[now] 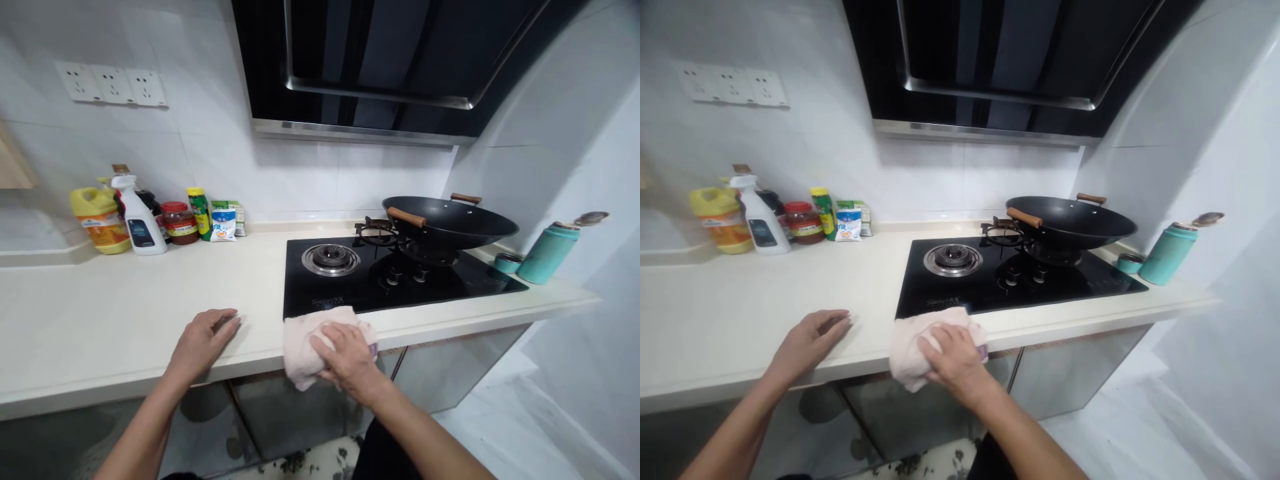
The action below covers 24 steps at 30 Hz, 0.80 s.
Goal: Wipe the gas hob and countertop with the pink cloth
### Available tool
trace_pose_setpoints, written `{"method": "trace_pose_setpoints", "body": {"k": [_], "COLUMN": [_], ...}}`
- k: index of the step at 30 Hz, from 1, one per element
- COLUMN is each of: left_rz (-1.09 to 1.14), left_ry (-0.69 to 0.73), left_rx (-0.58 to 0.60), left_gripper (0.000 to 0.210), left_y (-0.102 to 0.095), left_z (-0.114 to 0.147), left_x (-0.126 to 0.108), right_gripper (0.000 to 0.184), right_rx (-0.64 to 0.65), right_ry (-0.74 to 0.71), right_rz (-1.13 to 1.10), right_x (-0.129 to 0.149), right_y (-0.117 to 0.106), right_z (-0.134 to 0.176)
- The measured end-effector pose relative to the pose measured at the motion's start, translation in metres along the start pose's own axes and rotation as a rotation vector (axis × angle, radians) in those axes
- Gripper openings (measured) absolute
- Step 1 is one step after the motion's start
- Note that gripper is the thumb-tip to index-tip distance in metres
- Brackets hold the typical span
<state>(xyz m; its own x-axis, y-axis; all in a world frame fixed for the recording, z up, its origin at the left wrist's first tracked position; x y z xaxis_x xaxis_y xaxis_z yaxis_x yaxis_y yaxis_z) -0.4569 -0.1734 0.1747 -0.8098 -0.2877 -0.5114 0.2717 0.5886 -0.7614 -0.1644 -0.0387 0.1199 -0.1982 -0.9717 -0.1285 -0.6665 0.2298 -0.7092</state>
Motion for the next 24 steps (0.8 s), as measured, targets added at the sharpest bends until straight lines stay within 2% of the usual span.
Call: {"method": "trace_pose_setpoints", "body": {"k": [7, 13, 17, 21, 24], "left_rz": [-0.059, -0.114, -0.142, -0.140, -0.116], "left_ry": [0.041, 0.046, 0.069, 0.079, 0.092], "left_rx": [0.011, 0.024, 0.026, 0.020, 0.003], "left_gripper": [0.053, 0.053, 0.054, 0.053, 0.051], "left_y": [0.005, 0.005, 0.004, 0.005, 0.006], "left_z": [-0.003, -0.003, -0.003, -0.003, -0.001], "left_x": [0.004, 0.000, -0.004, -0.001, 0.002], "right_gripper": [0.064, 0.058, 0.055, 0.054, 0.053], "right_rx": [0.021, 0.043, 0.110, 0.249, 0.344], "right_ry": [0.132, 0.317, 0.420, 0.498, 0.606], "right_rz": [0.238, 0.376, 0.434, 0.369, 0.246], "right_x": [-0.086, -0.158, -0.209, -0.256, -0.276], "right_y": [-0.038, -0.068, -0.090, -0.116, -0.137], "right_z": [0.081, 0.144, 0.184, 0.206, 0.202]}}
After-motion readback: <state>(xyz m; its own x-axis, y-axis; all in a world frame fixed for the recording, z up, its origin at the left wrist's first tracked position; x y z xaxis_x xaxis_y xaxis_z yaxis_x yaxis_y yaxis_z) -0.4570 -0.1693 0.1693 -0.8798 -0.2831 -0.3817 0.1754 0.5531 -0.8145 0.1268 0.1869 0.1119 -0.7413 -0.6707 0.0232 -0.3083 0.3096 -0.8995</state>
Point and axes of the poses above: each hand's wrist, its own z-axis away from the middle knuckle, its own y-axis out of the palm, x = y × z, the point moved 4 cm from there along -z, towards the middle knuckle, and after that the axes turned 2 degrees about z, right-handed, at the moved point
